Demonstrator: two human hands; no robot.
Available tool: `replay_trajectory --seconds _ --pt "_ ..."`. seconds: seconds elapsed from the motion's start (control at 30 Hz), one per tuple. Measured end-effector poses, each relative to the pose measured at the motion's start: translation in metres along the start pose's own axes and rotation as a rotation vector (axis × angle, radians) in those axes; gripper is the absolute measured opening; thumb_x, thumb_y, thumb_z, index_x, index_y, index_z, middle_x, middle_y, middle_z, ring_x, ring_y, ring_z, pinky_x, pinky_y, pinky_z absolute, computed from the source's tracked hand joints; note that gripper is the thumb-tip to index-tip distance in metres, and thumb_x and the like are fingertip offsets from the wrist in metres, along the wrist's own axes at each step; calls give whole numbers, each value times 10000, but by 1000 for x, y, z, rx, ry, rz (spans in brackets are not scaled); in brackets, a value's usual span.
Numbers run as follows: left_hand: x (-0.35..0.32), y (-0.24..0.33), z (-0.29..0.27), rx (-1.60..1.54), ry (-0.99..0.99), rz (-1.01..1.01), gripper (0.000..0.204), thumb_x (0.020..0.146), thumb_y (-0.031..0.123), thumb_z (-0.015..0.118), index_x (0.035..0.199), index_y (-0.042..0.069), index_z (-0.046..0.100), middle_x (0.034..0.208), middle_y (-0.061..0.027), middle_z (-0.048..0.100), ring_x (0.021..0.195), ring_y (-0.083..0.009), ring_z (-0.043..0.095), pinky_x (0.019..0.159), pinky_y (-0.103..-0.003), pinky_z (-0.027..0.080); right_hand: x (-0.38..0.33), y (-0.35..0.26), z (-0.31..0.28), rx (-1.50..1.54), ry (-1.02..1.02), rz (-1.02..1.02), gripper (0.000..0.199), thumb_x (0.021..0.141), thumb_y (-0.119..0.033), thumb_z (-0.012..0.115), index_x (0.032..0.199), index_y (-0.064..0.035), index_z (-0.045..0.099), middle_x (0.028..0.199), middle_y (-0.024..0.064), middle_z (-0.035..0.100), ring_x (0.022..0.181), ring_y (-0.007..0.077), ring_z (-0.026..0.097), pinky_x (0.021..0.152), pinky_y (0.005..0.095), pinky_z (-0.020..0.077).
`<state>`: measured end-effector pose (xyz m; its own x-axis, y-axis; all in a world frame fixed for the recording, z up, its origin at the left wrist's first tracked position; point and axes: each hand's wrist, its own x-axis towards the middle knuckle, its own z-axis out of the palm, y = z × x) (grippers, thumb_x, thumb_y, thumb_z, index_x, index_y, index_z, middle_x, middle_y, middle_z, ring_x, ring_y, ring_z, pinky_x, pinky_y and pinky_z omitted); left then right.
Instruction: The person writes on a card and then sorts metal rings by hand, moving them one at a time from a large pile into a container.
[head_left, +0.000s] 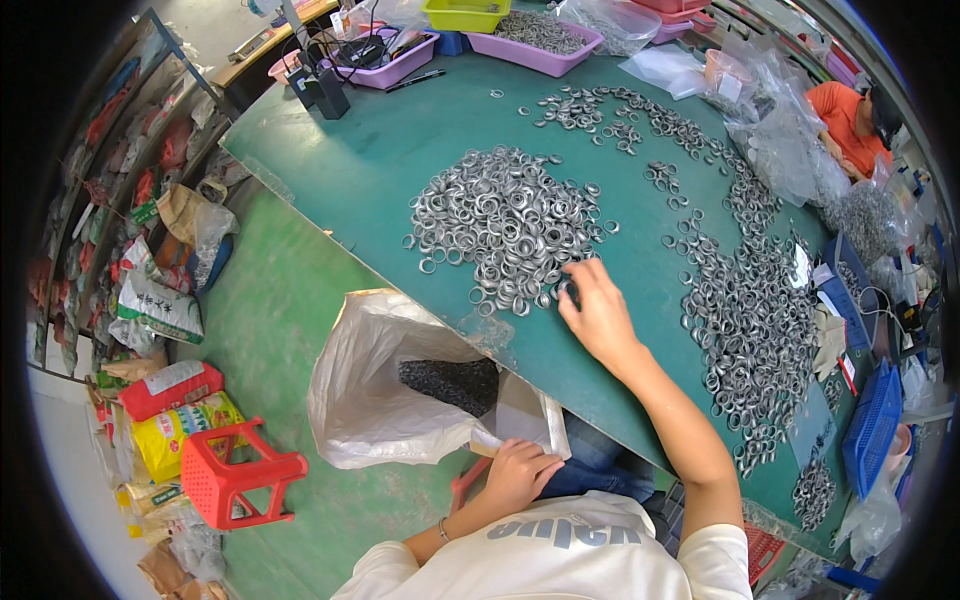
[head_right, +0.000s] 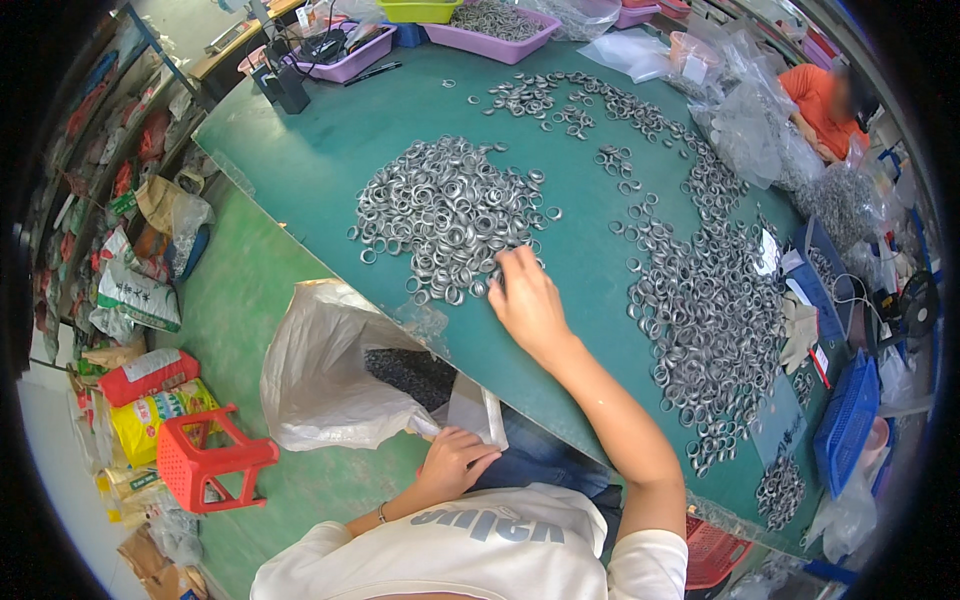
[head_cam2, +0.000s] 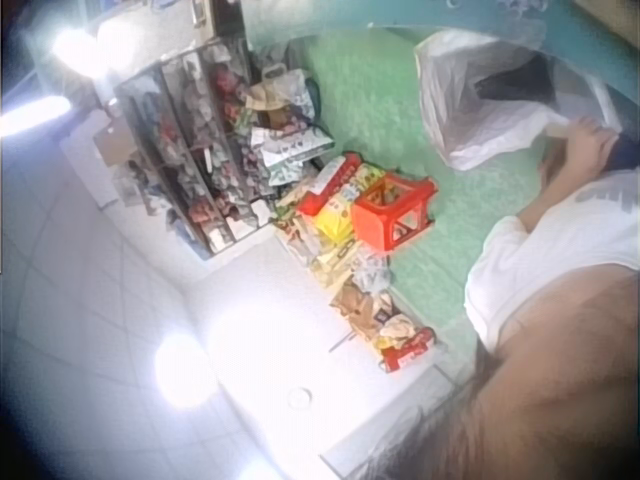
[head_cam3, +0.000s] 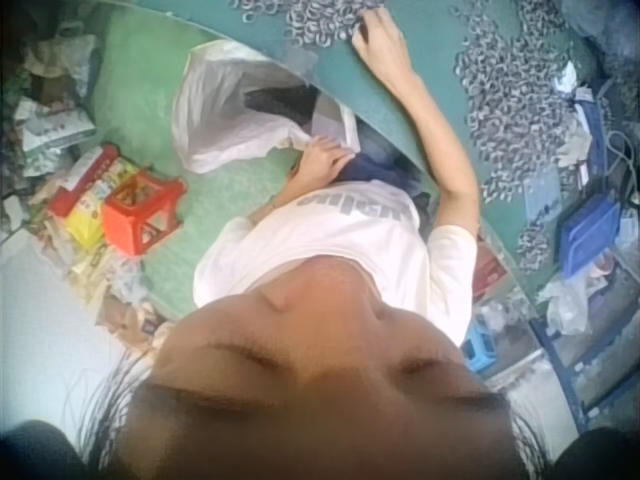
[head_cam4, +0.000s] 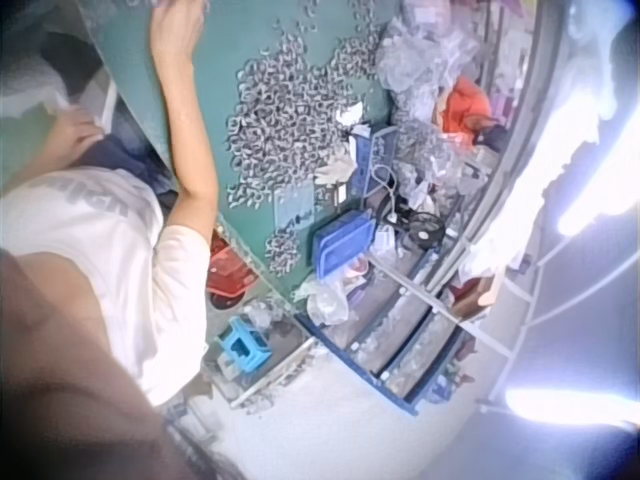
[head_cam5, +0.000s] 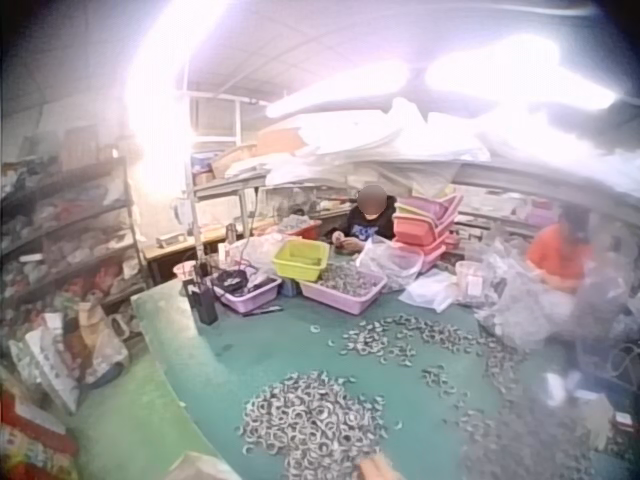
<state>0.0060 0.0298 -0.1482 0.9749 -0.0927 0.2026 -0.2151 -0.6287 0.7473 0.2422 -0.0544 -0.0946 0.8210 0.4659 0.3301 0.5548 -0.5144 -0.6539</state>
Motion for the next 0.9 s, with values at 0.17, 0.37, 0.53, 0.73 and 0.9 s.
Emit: replay_trajectory --seconds 0.17,0.37,0.53,0.73,0.9 --pt "-1 1 -1 5 10 -7 101 794 192 710 815 94 720 682 -47 587 707 -231 584 720 -359 422 -1 9 8 -24 -54 41 217 815 -33 647 1020 0 583 973 183 557 834 376 602 718 447 488" --pt "-1 0 1 1 16 8 103 795 194 709 817 94 720 687 -47 591 711 -229 585 725 -356 422 -1 23 -9 168 15 161 97 775 46 636 870 30 620 834 158 620 689 260 607 642 346 492" --pt "-1 0 2 9 -5 -5 103 799 192 707 812 91 718 687 -48 593 711 -230 588 728 -358 424 -24 7 -15 451 -148 255 83 812 24 672 872 -24 639 818 -11 608 704 58 530 619 241 446" --pt "0 0 2 21 24 18 102 805 185 703 799 84 715 687 -52 595 705 -237 587 727 -366 426 -53 -56 -4 451 -387 -17 180 798 -45 705 958 -25 625 860 83 592 692 177 564 629 309 476" --pt "-3 0 0 -4 -18 -14 90 782 141 733 839 72 718 730 -55 630 723 -243 596 733 -365 418 -22 -21 -14 -82 35 -11 188 783 -101 711 907 -20 595 920 119 556 865 314 552 741 412 457"
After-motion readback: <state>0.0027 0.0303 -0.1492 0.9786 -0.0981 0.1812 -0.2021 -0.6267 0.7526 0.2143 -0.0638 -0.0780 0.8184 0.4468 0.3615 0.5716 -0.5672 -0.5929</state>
